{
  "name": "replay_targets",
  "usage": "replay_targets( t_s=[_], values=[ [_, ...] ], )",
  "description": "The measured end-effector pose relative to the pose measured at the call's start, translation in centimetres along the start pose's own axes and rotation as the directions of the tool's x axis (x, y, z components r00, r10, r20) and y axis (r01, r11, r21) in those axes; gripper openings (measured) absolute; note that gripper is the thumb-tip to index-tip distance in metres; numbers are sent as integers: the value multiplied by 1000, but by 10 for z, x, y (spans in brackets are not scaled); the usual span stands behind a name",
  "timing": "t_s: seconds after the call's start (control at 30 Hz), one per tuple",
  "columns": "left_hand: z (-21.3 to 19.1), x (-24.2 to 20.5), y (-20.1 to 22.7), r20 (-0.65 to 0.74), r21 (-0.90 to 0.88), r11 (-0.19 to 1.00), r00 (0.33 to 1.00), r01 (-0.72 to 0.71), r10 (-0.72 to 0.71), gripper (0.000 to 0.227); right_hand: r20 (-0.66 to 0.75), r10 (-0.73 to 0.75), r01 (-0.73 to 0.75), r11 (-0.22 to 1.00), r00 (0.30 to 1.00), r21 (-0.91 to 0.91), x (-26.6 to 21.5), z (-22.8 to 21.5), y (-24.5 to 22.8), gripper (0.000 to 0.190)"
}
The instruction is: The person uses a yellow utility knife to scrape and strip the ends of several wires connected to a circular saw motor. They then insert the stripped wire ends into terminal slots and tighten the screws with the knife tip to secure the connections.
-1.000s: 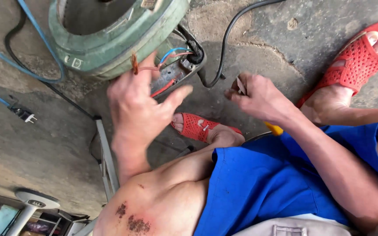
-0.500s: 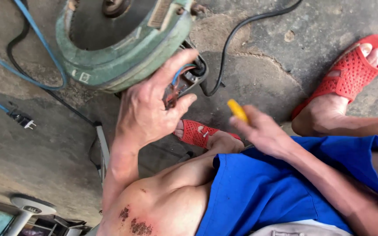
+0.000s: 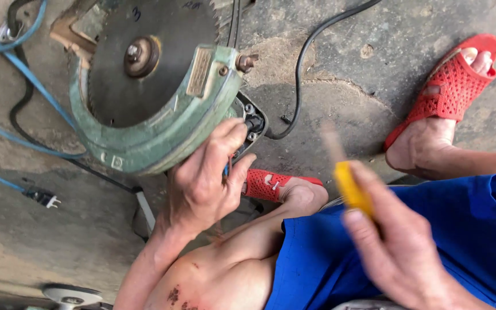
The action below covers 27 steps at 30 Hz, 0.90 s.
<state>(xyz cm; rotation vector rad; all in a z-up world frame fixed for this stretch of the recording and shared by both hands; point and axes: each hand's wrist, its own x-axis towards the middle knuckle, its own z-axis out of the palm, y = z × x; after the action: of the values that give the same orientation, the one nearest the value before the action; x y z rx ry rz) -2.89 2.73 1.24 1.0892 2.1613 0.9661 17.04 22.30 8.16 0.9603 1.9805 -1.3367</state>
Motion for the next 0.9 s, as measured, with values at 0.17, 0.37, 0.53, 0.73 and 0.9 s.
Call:
replay_targets(
  t_s=[0.17,0.37,0.53,0.73,0.9],
  values=[
    [-5,6,-2,-31,55,994,995,-93,95,17,85,-281,274,958,956,84,19,39,-43,55],
    [-10,9,-6,-15,6,991,991,-132,132,17,69,-212,206,975,975,78,28,41,-56,55],
    [-13,15,-5,26,2,991,991,-133,133,19,106,-185,176,980,977,88,24,43,-63,58],
    [-8,15,-5,-4,28,991,991,-131,132,15,64,-146,135,979,987,153,27,42,-67,53],
    [-9,13,-4,-1,-11,992,992,-128,128,16,47,-137,125,973,990,193,24,35,-85,50]
  ],
)
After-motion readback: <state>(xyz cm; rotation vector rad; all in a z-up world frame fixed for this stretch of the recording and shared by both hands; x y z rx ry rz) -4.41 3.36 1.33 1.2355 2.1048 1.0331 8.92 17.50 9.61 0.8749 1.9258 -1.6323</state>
